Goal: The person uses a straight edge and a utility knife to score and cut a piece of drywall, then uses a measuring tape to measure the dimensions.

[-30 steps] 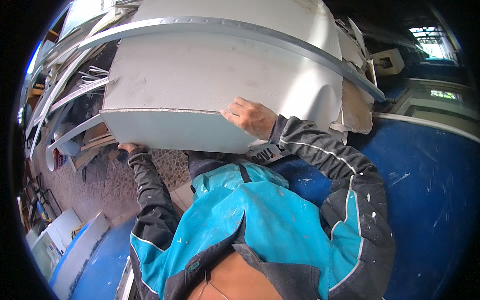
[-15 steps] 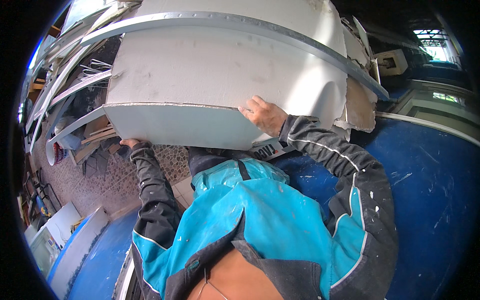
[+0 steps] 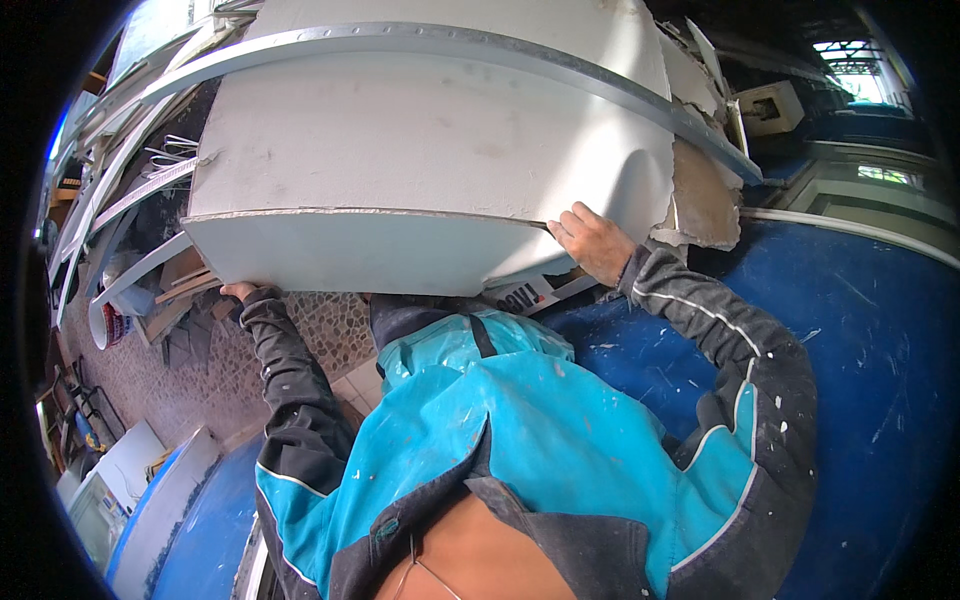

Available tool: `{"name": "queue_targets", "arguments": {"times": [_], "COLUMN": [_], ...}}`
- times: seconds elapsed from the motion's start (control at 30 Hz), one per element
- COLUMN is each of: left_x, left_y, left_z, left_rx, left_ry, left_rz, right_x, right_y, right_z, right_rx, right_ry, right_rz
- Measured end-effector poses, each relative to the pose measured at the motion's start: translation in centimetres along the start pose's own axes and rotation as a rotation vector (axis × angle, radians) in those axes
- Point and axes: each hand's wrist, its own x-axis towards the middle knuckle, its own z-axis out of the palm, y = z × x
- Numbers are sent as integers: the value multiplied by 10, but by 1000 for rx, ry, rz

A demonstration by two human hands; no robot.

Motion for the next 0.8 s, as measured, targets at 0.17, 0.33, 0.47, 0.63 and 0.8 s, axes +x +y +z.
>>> {"name": "queue_targets", "arguments": {"times": [0.17, 0.33, 0.47, 0.63, 0.8], "left_x": [-9, -22, -15, -14, 5], "left_y": [9, 4, 8, 1, -6], "left_z": [13, 17, 1, 5, -14], "left_rx": [-80, -53, -3, -88, -38], "left_ry": [-5, -5, 31, 10, 21], "left_rz": [-89, -50, 23, -22, -95], "right_x": [3, 27, 55, 81, 87], "right_y": [7, -11, -32, -34, -30], "right_z": [-16, -46, -56, -24, 1], "right_rx": [14, 38, 79, 174, 206], "right_ry": [-37, -195, -107, 190, 233], "right_rz": [33, 48, -20, -121, -131]}}
